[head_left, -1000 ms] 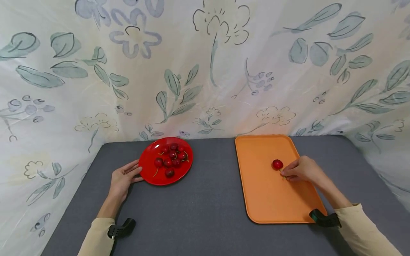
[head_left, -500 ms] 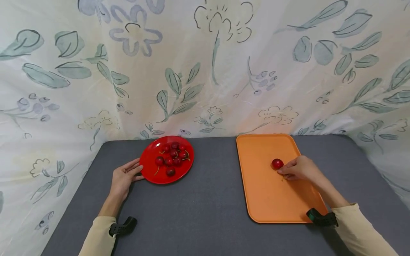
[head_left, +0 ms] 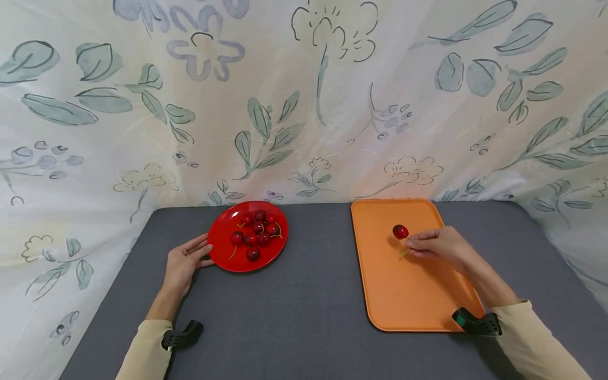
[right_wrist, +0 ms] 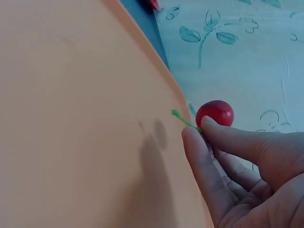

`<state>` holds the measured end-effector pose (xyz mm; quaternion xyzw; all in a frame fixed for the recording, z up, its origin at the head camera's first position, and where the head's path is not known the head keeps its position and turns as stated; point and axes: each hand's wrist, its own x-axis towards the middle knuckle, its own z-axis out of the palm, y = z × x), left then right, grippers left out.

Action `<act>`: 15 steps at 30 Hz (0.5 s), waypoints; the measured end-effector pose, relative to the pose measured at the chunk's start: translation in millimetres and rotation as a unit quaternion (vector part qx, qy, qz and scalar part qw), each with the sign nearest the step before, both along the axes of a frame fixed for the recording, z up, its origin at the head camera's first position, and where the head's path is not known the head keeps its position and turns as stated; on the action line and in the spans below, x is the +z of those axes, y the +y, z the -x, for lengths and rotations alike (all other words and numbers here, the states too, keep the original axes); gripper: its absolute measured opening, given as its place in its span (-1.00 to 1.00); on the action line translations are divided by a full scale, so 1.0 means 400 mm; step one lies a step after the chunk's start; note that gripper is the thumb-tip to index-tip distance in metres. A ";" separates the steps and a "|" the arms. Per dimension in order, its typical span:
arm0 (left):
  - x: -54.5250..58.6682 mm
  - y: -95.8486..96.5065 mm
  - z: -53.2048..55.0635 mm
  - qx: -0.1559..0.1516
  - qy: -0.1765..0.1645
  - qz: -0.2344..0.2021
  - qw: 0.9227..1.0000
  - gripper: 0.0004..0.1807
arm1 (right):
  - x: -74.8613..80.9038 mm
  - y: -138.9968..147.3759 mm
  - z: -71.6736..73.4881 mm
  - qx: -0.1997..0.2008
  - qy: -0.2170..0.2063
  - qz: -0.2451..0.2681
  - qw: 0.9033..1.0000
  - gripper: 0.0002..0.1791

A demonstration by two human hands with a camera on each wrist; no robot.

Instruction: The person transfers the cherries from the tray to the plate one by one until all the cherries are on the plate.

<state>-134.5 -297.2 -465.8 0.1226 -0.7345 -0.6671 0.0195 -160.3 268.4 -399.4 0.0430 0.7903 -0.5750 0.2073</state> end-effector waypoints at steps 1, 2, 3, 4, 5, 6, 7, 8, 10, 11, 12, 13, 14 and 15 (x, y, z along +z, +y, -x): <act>-0.001 0.000 0.000 -0.001 0.000 0.003 1.000 -0.41 | 0.001 -0.005 0.001 0.001 0.007 0.002 1.000 -0.49; -0.002 0.000 0.000 -0.002 -0.001 0.005 1.000 -0.41 | 0.003 -0.010 0.002 0.002 0.016 0.003 1.000 -0.49; -0.002 0.000 0.001 -0.003 -0.001 0.008 1.000 -0.41 | 0.004 -0.016 0.003 0.001 0.021 0.004 1.000 -0.48; -0.003 0.000 0.001 -0.001 -0.001 0.008 1.000 -0.42 | 0.005 -0.022 0.005 0.000 0.026 0.005 1.000 -0.47; -0.003 0.000 0.001 0.000 -0.002 0.007 1.000 -0.41 | 0.006 -0.028 0.007 -0.002 0.028 0.007 1.000 -0.47; -0.004 0.000 0.001 0.001 -0.002 0.007 1.000 -0.41 | 0.007 -0.035 0.010 -0.002 0.029 0.008 1.000 -0.46; -0.004 0.000 0.002 0.001 -0.002 0.007 1.000 -0.41 | 0.008 -0.042 0.012 -0.003 0.029 0.012 0.999 -0.46; -0.003 0.000 0.002 0.000 -0.001 0.007 1.000 -0.40 | 0.010 -0.050 0.015 -0.001 0.030 0.018 0.999 -0.45; -0.002 0.000 0.002 0.001 -0.001 0.003 1.000 -0.40 | 0.013 -0.066 0.020 0.003 0.030 0.032 0.999 -0.46; -0.001 0.000 0.002 0.002 -0.002 0.000 1.000 -0.41 | 0.015 -0.075 0.023 0.004 0.031 0.043 0.999 -0.47; -0.001 0.000 0.002 0.001 -0.002 0.001 1.000 -0.40 | 0.017 -0.085 0.025 0.005 0.033 0.051 0.998 -0.48; 0.000 0.000 0.001 0.002 -0.004 0.001 1.000 -0.41 | 0.019 -0.095 0.027 0.006 0.035 0.061 0.998 -0.48; 0.000 -0.001 0.001 0.001 -0.005 0.002 1.000 -0.41 | 0.021 -0.106 0.029 0.009 0.039 0.069 0.997 -0.49; 0.001 -0.001 0.001 0.002 -0.006 0.002 1.000 -0.42 | 0.023 -0.118 0.031 0.009 0.042 0.075 0.996 -0.50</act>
